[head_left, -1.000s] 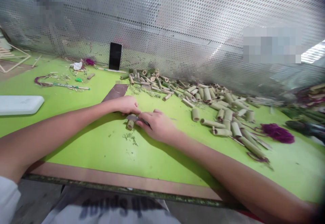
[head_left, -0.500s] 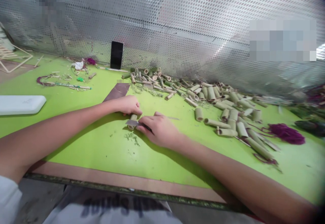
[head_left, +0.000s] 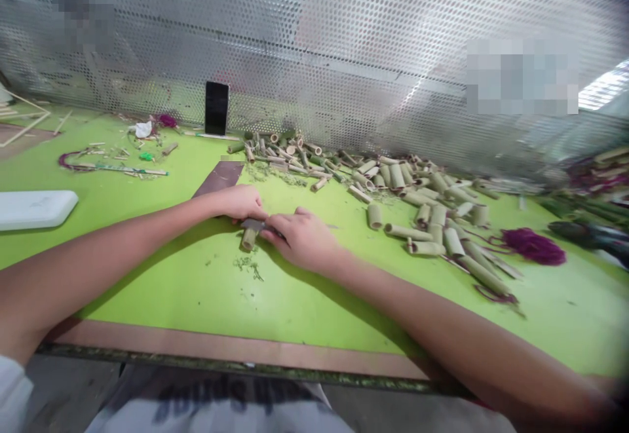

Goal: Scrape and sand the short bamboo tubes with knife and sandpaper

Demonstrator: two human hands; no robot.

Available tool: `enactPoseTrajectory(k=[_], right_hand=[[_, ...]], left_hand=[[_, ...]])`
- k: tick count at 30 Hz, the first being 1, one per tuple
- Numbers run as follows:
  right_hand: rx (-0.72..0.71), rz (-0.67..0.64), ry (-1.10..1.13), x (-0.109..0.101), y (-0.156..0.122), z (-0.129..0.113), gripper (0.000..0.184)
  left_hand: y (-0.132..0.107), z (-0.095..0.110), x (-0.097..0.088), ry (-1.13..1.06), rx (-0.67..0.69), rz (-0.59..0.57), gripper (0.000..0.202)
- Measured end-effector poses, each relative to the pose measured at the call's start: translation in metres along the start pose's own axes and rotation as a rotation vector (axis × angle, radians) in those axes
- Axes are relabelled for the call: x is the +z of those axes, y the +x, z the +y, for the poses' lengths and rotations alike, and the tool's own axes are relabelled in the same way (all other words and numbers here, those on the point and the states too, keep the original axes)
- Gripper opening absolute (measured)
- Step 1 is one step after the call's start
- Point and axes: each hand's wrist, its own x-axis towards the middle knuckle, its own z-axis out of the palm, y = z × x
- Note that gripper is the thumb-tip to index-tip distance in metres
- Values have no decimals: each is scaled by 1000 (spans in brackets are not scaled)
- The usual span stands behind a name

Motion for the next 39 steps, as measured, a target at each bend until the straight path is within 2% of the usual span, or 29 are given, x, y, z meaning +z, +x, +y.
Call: enactPoseTrajectory(k=[7, 11, 15, 28, 39], right_hand=[[24, 7, 43, 0, -3, -1, 26], [-73, 13, 65, 1, -6, -6, 29], [-12, 47, 14, 3, -3, -5, 29], [18, 25, 22, 3, -3, -2, 27], [-23, 23, 28, 3, -5, -6, 29]], left_hand=[[0, 0, 1, 9, -4, 9, 35], [2, -4, 3, -24, 2, 42, 32], [3, -6, 3, -9, -5, 47, 32], [3, 0, 4, 30, -32, 65, 32], [5, -2, 5, 4, -33, 84, 32]])
